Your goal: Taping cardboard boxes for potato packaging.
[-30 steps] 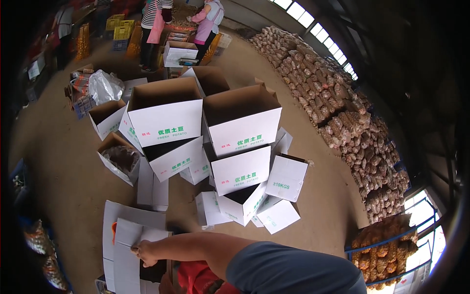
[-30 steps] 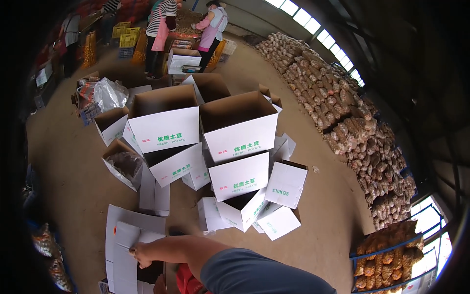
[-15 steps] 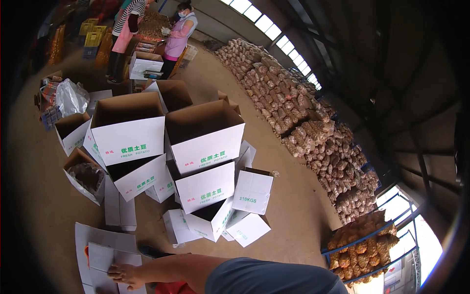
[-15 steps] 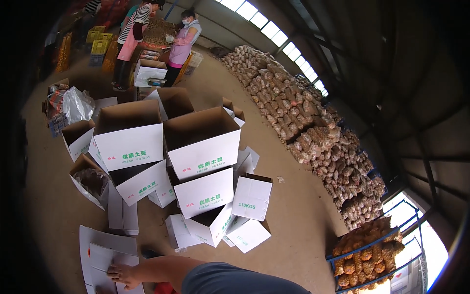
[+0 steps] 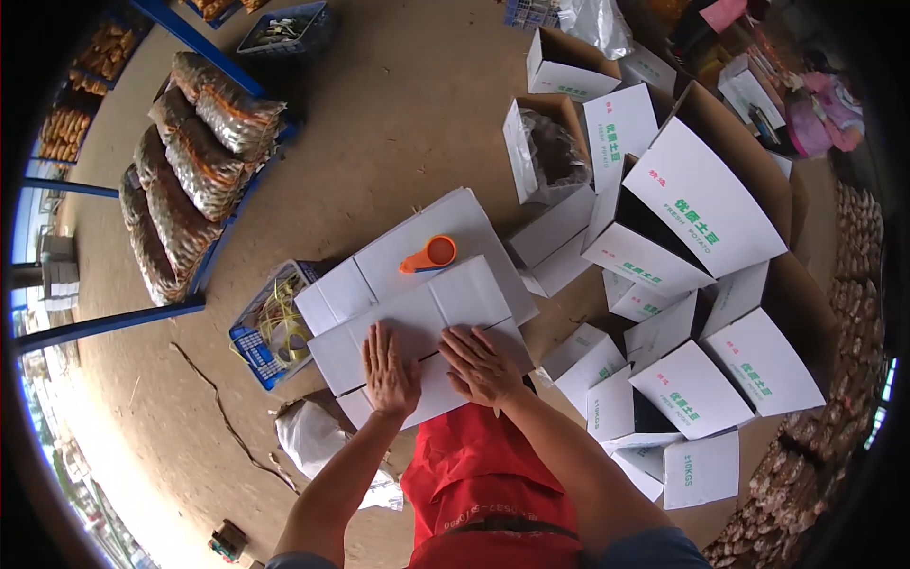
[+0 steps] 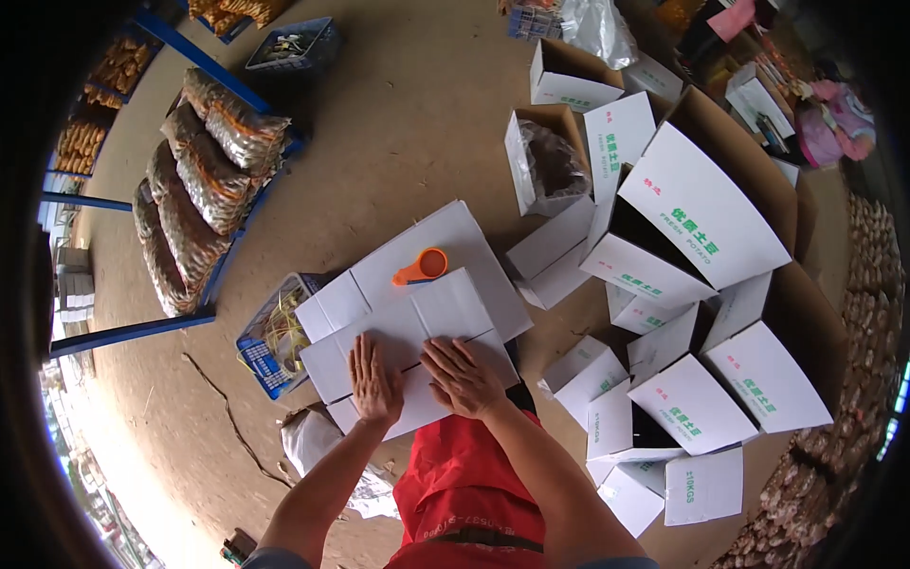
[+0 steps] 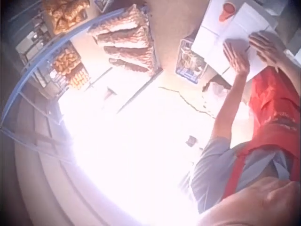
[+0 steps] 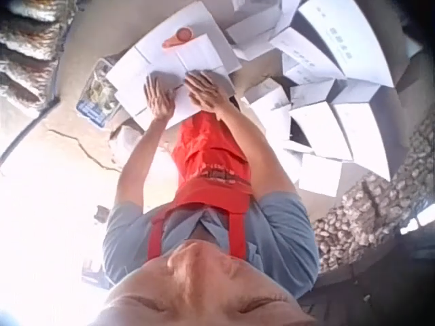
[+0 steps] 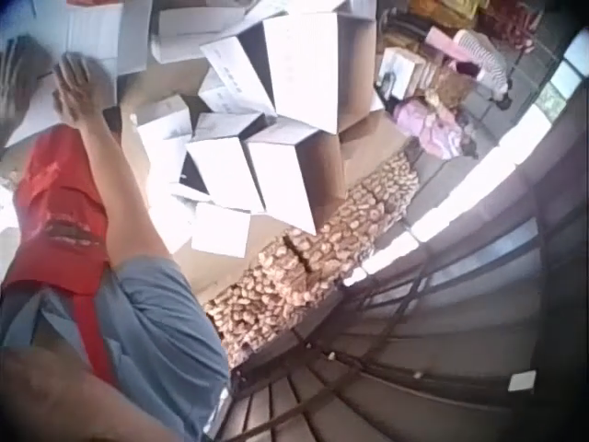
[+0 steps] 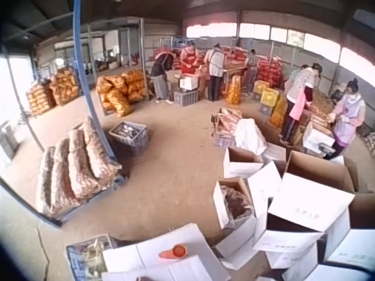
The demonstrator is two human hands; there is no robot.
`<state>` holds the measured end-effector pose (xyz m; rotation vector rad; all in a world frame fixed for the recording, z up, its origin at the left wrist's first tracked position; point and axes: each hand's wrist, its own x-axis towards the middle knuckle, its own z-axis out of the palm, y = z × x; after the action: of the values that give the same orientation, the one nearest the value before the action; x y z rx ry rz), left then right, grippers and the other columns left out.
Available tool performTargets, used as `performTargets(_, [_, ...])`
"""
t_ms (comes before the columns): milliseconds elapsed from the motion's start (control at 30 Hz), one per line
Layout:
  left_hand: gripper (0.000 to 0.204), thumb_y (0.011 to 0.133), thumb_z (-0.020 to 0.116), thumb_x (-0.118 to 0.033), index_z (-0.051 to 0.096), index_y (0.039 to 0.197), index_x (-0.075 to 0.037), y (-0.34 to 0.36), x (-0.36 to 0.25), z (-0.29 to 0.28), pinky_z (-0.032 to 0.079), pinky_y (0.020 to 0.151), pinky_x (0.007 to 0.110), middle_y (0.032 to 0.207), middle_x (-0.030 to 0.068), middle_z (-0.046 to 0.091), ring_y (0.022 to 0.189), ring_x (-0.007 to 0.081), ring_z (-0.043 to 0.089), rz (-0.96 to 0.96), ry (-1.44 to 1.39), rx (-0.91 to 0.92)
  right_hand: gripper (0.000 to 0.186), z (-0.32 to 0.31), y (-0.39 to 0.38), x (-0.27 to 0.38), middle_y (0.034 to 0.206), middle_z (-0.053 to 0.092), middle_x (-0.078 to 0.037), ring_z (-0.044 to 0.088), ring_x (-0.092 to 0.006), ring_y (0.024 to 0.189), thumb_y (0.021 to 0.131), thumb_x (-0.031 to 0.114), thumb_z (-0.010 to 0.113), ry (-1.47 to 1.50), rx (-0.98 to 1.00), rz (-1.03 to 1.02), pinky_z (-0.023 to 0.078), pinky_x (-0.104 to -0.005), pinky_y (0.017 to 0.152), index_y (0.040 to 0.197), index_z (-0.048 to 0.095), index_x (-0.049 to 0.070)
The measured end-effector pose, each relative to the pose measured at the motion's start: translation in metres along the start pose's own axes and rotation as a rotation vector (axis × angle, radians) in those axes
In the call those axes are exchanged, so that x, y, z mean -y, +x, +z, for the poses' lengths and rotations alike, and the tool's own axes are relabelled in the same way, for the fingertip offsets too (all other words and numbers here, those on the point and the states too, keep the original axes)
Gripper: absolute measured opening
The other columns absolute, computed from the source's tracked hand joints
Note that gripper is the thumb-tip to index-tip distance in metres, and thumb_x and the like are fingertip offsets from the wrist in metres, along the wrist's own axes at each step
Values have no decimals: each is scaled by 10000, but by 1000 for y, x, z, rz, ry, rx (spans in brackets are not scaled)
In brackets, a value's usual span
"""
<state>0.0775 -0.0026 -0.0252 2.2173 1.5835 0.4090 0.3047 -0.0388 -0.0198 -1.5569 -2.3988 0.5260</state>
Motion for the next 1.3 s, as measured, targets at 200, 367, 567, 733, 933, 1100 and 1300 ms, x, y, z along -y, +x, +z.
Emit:
performTargets(200, [751,894,664,-247,376,1527,36,-21,6,3,177,1262,586,1647,274,307,1551,451,253,-105,63,-36,427,-16,32,18,1613,434,-134,369,-281,1521,1001,313,597,311,68,-16,232,-459,1273,1362,642,89])
performTargets(367, [750,867,678,-268,428,1505,36,-22,1,1,204,1264,555,1642,261,334,1550,416,286,-164,48,-7,210,-59,113,-39,1224,692,-151,740,-227,1020,1075,148,570,1072,-173,319,590,-315,856,1177,687,6])
performTargets(567, [673,873,657,-303,519,1447,19,-18,4,6,245,1261,515,1607,226,420,1516,370,377,-185,19,-59,369,23,259,-122,1043,741,-184,724,-314,895,998,325,653,496,389,191,555,-412,797,1078,721,-29])
performTargets(733, [659,853,686,-321,553,1424,-22,-12,3,7,257,1261,485,1578,184,479,1498,324,419,-162,26,-79,549,125,289,-159,1080,738,-220,716,-356,956,895,479,712,3,1155,127,549,-446,847,1079,727,-37])
performTargets(933, [674,824,723,-345,561,1430,-100,-16,8,6,240,1269,455,1591,119,481,1513,261,404,-226,-3,-71,573,155,289,-141,1024,732,-250,715,-364,1013,856,481,716,-164,917,92,537,-422,946,1074,719,-48])
performTargets(1100, [718,807,743,-363,550,1439,-82,-18,7,9,235,1272,459,1604,127,460,1518,267,396,-173,-34,-85,462,88,306,-150,986,760,-193,742,-321,964,921,383,600,452,703,347,558,-406,912,1040,726,-45])
performTargets(1300, [707,798,721,-322,563,1431,-51,-20,11,-1,264,1265,444,1612,137,450,1517,266,401,-195,-70,-94,488,-34,251,-100,917,735,-120,746,-335,969,995,397,439,1797,389,477,520,-453,1046,1119,699,2])
